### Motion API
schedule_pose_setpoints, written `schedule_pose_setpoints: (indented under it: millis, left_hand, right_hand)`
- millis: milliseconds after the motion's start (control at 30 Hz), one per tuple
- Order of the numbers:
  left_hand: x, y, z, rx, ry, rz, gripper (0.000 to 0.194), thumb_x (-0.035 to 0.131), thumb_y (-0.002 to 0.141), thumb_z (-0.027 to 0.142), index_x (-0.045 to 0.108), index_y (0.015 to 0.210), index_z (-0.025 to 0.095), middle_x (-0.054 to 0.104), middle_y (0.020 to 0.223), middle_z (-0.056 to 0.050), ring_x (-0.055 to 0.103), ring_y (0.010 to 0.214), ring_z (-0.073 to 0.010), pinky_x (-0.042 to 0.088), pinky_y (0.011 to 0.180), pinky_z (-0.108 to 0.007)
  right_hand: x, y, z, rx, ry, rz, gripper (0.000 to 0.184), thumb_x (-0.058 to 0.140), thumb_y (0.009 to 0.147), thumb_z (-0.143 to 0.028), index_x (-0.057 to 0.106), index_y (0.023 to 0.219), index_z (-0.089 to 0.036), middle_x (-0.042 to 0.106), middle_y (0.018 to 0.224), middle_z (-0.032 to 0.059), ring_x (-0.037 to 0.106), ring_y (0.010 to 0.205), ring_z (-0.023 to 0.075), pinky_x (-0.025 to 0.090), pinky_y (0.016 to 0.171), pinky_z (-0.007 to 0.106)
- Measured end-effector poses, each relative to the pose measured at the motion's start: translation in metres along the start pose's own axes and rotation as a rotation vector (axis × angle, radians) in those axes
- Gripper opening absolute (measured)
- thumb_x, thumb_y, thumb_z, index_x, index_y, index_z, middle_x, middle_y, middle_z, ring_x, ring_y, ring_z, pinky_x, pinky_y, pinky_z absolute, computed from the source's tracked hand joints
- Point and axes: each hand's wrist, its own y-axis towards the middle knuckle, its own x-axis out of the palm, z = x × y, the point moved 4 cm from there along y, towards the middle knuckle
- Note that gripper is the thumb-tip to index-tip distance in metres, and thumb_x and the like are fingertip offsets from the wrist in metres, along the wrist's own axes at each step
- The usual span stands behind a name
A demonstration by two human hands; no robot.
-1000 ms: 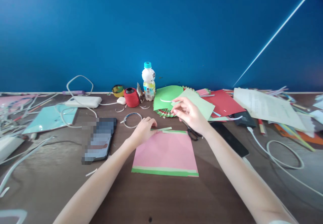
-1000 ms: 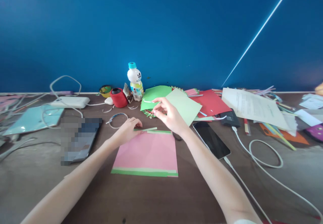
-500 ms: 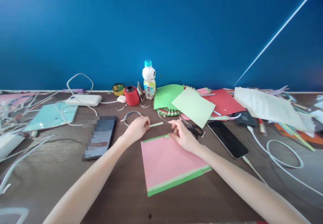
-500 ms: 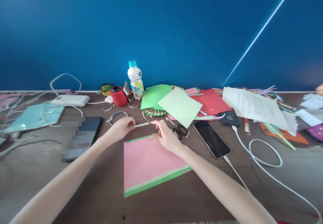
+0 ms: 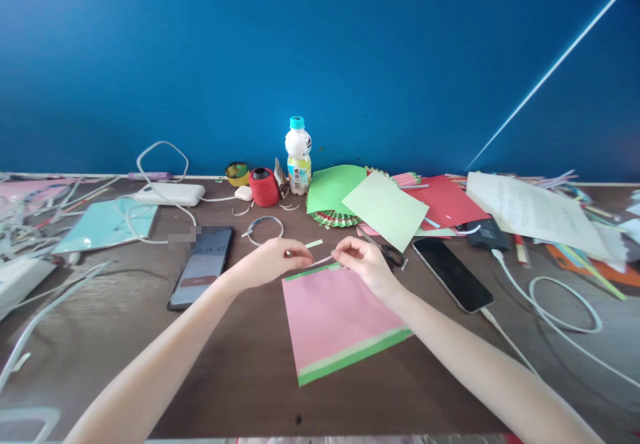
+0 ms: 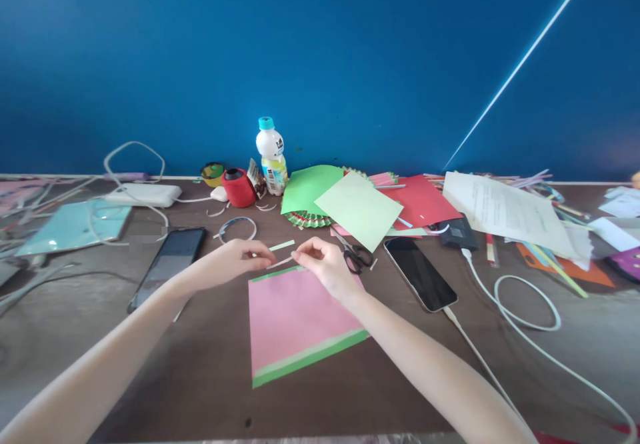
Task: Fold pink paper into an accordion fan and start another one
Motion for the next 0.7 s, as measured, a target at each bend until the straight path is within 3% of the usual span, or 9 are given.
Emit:
schedule_pose_setpoints:
  millis: [133, 333, 433, 533, 700]
  left_hand:
    - [0.007, 0.0, -0.009, -0.013, -0.003, -0.087, 0.02, 0.052, 0.072, 0.034, 0.066, 0.075, 0.02, 0.065, 0.07, 0.002, 0.056, 0.067, -0.0147, 0.04, 0.063, -0.023]
    - [0.006, -0.003, -0.018, -0.038, -0.055, -0.206, 0.015, 0.053, 0.071, 0.031, 0.063, 0.07, 0.02, 0.062, 0.069, 0.002, 0.055, 0.068, -0.0136, 0.038, 0.062, -0.021]
    - [0.005, -0.003, -0.023, -0.052, -0.052, -0.232, 0.014, 0.053, 0.071, 0.03, 0.063, 0.07, 0.021, 0.059, 0.065, 0.003, 0.053, 0.066, -0.0126, 0.036, 0.059, -0.02]
    - [0.006, -0.002, -0.025, -0.05, -0.04, -0.258, 0.014, 0.052, 0.071, 0.03, 0.062, 0.071, 0.02, 0.057, 0.064, 0.003, 0.052, 0.066, -0.0129, 0.036, 0.061, -0.021]
    - [0.009, 0.001, -0.027, -0.038, 0.009, -0.295, 0.015, 0.049, 0.072, 0.029, 0.061, 0.074, 0.02, 0.058, 0.069, 0.002, 0.052, 0.069, -0.0137, 0.036, 0.062, -0.021]
  right_hand:
    - [0.001, 0.001, 0.009, 0.039, -0.038, 0.02, 0.025, 0.062, 0.07, -0.042, 0.059, 0.071, -0.017, 0.056, 0.067, -0.0011, 0.053, 0.064, 0.0128, 0.043, 0.061, 0.026]
    - [-0.013, 0.006, 0.005, -0.194, -0.343, 0.07, 0.016, 0.05, 0.081, -0.029, 0.062, 0.085, -0.019, 0.057, 0.081, 0.0038, 0.052, 0.073, 0.0157, 0.042, 0.068, 0.03]
    - [-0.012, 0.009, 0.007, -0.283, -0.462, -0.075, 0.016, 0.047, 0.08, -0.017, 0.063, 0.085, -0.019, 0.054, 0.082, 0.0039, 0.05, 0.071, 0.0148, 0.04, 0.064, 0.029]
    - [-0.006, 0.01, 0.015, -0.328, -0.517, -0.245, 0.028, 0.042, 0.075, -0.004, 0.064, 0.083, -0.019, 0.049, 0.085, 0.0037, 0.049, 0.071, 0.0134, 0.039, 0.061, 0.026]
    - [-0.001, 0.009, 0.024, -0.313, -0.522, -0.273, 0.034, 0.038, 0.069, 0.003, 0.061, 0.078, -0.019, 0.045, 0.086, 0.0025, 0.045, 0.068, 0.0113, 0.037, 0.061, 0.026]
